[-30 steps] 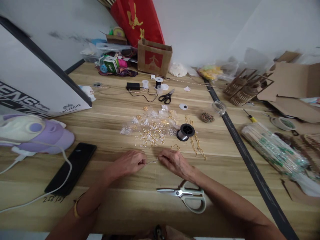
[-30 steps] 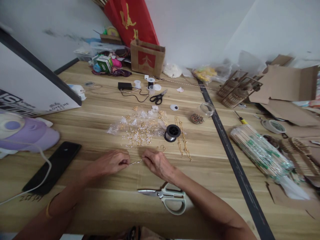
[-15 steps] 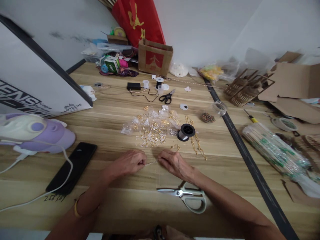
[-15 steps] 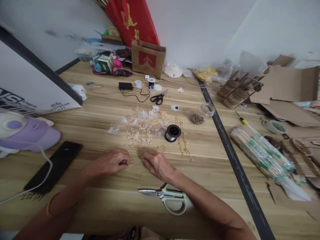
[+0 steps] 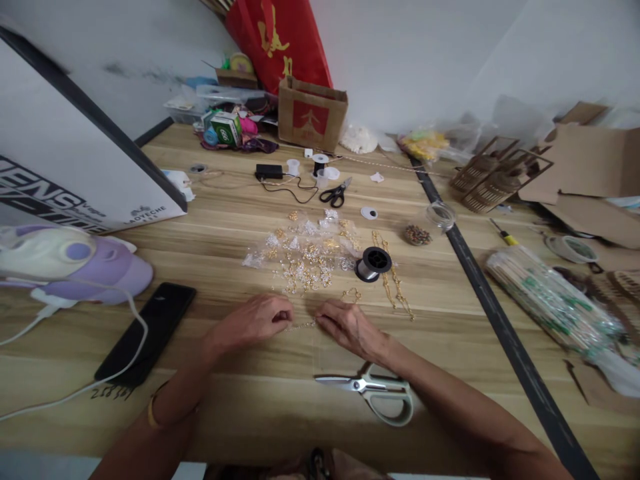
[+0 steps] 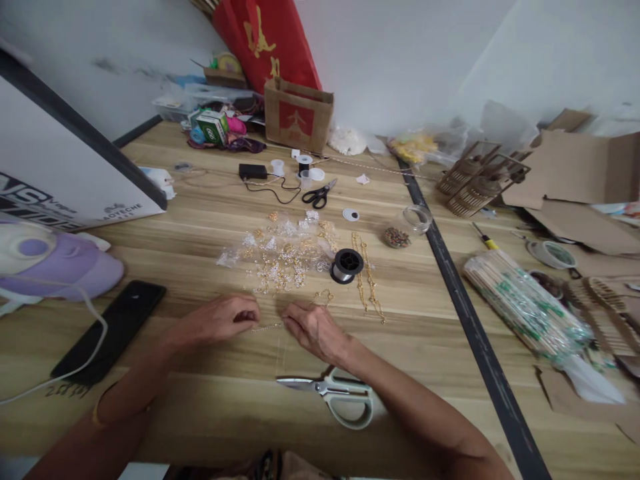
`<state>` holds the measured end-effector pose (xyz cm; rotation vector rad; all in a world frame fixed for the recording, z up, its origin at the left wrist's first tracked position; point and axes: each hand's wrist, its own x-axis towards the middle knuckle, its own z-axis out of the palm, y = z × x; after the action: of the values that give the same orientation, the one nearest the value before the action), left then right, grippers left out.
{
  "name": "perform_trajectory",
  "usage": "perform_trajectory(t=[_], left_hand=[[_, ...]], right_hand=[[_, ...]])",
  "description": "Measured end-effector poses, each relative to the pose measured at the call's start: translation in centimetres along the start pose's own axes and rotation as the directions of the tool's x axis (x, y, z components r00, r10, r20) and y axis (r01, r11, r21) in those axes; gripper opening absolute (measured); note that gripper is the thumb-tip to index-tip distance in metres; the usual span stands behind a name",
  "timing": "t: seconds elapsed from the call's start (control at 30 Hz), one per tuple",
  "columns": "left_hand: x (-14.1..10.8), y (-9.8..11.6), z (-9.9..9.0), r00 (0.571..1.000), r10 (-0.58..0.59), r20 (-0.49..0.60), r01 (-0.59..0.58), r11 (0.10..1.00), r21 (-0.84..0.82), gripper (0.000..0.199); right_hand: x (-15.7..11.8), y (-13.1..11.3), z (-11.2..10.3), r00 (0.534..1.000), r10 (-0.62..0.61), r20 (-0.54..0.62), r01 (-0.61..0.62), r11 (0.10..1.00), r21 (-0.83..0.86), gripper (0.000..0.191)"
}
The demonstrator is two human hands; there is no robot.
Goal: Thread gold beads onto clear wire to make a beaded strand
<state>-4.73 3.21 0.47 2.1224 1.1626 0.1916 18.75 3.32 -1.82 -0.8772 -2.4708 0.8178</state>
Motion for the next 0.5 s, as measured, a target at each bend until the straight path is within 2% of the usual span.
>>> perform_trajectory(t=[0.07, 0.2, 0.33, 0.5], left_hand=[[0.4, 0.4, 0.3, 0.995, -0.051, -0.086, 0.045, 0.997, -0.064, 0.013], [1.2, 1.1, 1.5, 0.975, -0.138, -0.174, 0.097, 0.969, -0.226, 0.016], [1.5, 1.6, 2.5, 0.968, -0.198, -0.154, 0.137, 0.931, -0.338, 0.016], [1.9, 1.5, 3.7, 0.968, -0.217, -0.128, 0.143, 0.892, -0.430, 0.011]], right_hand=[[0.0, 0.0, 0.0, 1.000, -0.008, -0.001, 0.008, 1.000, 0.010, 0.015], [0.0, 0.1, 0.1, 1.000, -0.011, -0.001, 0.011, 1.000, 0.010, 0.016], [0.0, 0.1, 0.1, 1.000, -0.018, -0.006, 0.018, 1.000, 0.015, 0.017], [-0.1, 0.1, 0.1, 1.000, -0.022, 0.014, 0.021, 1.000, 0.004, 0.016]])
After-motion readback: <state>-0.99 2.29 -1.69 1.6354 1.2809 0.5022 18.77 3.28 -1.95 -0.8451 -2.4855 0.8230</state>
